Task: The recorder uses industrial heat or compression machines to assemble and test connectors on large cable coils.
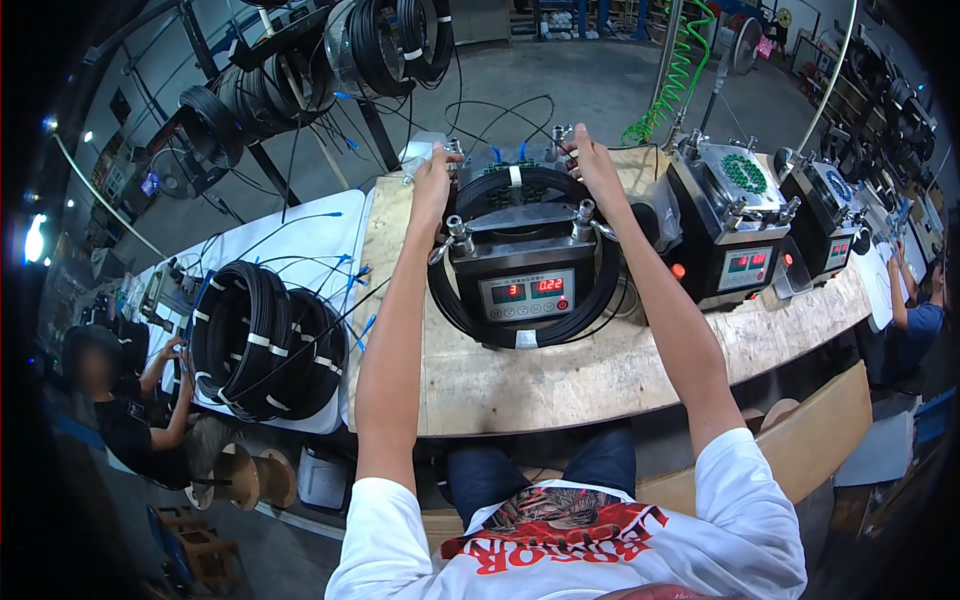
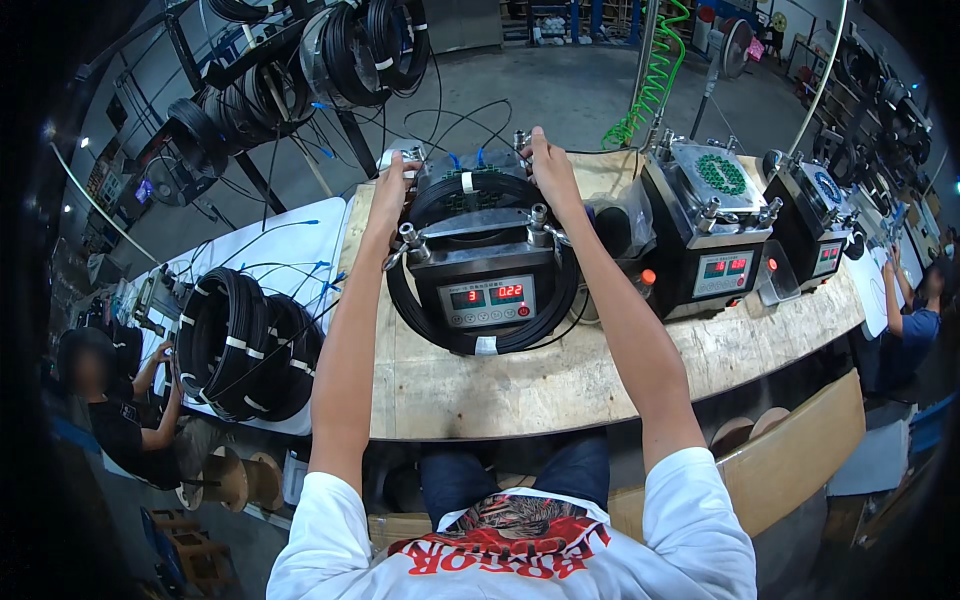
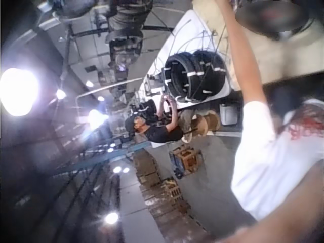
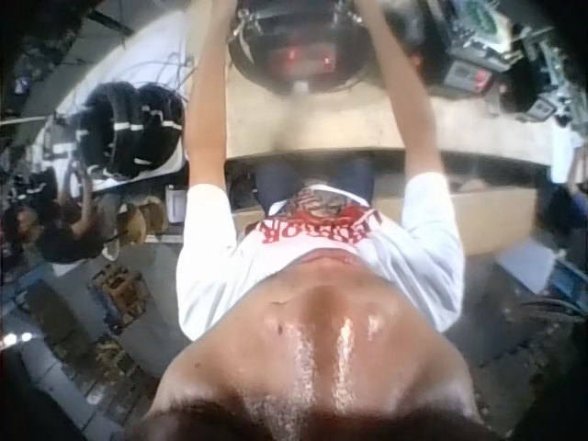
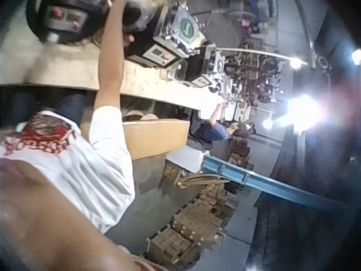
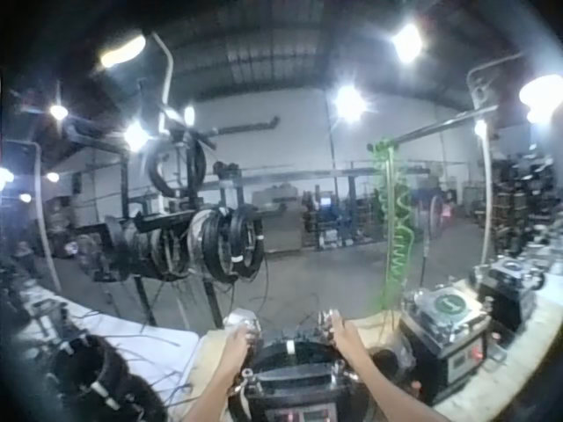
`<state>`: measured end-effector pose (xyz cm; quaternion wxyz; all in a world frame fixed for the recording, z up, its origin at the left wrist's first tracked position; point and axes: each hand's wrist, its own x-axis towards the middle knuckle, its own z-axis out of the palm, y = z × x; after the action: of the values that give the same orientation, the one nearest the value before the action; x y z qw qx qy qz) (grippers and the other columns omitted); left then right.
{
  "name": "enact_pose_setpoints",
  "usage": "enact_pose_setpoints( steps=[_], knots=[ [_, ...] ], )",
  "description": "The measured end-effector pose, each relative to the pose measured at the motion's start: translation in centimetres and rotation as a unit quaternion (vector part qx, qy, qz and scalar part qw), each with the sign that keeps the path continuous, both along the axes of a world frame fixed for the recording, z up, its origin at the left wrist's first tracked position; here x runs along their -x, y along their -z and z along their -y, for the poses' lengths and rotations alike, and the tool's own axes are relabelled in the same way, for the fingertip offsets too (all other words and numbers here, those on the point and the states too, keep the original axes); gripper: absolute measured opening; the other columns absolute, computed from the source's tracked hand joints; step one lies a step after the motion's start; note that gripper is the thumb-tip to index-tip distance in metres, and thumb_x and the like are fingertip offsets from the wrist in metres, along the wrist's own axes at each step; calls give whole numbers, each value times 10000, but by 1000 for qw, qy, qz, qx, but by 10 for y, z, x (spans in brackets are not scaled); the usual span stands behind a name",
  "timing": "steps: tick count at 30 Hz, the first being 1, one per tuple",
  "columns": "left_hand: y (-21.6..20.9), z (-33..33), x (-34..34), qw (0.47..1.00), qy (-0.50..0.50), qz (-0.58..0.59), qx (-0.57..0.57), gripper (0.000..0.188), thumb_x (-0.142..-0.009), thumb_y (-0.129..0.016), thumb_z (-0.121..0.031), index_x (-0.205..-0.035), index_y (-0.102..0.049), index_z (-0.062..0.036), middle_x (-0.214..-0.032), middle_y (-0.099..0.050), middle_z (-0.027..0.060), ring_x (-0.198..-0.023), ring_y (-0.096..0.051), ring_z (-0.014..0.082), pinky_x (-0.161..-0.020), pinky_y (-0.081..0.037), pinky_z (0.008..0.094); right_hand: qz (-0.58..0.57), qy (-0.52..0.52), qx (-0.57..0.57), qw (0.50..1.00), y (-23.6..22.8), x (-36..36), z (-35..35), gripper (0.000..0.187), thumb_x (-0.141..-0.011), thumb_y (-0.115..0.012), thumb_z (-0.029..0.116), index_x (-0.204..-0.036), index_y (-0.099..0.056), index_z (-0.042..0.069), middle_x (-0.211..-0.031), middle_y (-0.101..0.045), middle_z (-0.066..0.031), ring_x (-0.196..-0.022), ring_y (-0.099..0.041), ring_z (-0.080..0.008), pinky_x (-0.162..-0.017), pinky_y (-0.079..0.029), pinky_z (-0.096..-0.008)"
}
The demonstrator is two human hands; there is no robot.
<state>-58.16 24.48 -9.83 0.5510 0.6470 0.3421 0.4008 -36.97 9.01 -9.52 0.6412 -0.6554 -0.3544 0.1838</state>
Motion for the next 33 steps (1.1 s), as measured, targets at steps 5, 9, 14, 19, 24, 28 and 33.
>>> enact_pose_setpoints(
  steps=[5,9,14,19,24,28,33],
  knots=[
    [5,-7,2,999,-3,-47,-2,668,-1044,-330,-532,-1020,-720,10,-761,-578,67,-717,-526,156,-684,-432,312,17,7,12,1000,5,-3,-5,711,-1024,-346,549,-800,-666,-46,-705,-590,-92,-653,-548,-213,-642,-457,-335],
    [5,-6,-1,998,-26,-59,-29,683,-1039,-333,-550,-997,-730,4,-729,-541,40,-689,-491,146,-663,-406,310,8,-22,43,999,5,-10,-5,719,-1020,-353,557,-793,-666,-48,-712,-598,-96,-668,-552,-214,-662,-458,-333],
    [4,-3,2,999,-17,-44,-25,677,-1037,-345,-556,-997,-726,4,-743,-540,37,-711,-474,136,-671,-391,307,-3,0,12,1000,-1,2,-2,689,-1018,-363,561,-875,-664,-42,-711,-584,-76,-668,-537,-186,-650,-447,-334],
    [4,-5,1,999,0,-40,-23,683,-1032,-350,-568,-996,-725,1,-844,-604,67,-797,-522,165,-758,-421,315,-12,-2,5,1000,1,0,-3,676,-1020,-365,558,-886,-655,-38,-711,-586,-72,-662,-540,-174,-638,-443,-331],
    [5,-7,1,998,2,-67,-14,716,-1024,-330,-597,-992,-736,-8,-926,-637,114,-886,-557,219,-871,-428,338,17,-3,14,1000,6,-6,-5,711,-1019,-359,560,-769,-657,-36,-690,-586,-89,-654,-544,-194,-649,-440,-344],
    [3,-2,0,996,-9,-90,-26,734,-1019,-316,-608,-985,-742,-12,-946,-639,135,-920,-562,245,-902,-425,358,65,-20,37,997,8,-9,-5,761,-1014,-343,574,-679,-649,-37,-682,-589,-109,-656,-544,-234,-685,-437,-367],
    [6,-7,3,992,-34,-107,-56,744,-1017,-307,-615,-997,-740,-10,-966,-650,142,-955,-574,265,-923,-424,366,52,-14,40,998,3,-1,-6,751,-1016,-348,567,-703,-656,-42,-673,-586,-98,-650,-544,-217,-679,-444,-355]
  ],
)
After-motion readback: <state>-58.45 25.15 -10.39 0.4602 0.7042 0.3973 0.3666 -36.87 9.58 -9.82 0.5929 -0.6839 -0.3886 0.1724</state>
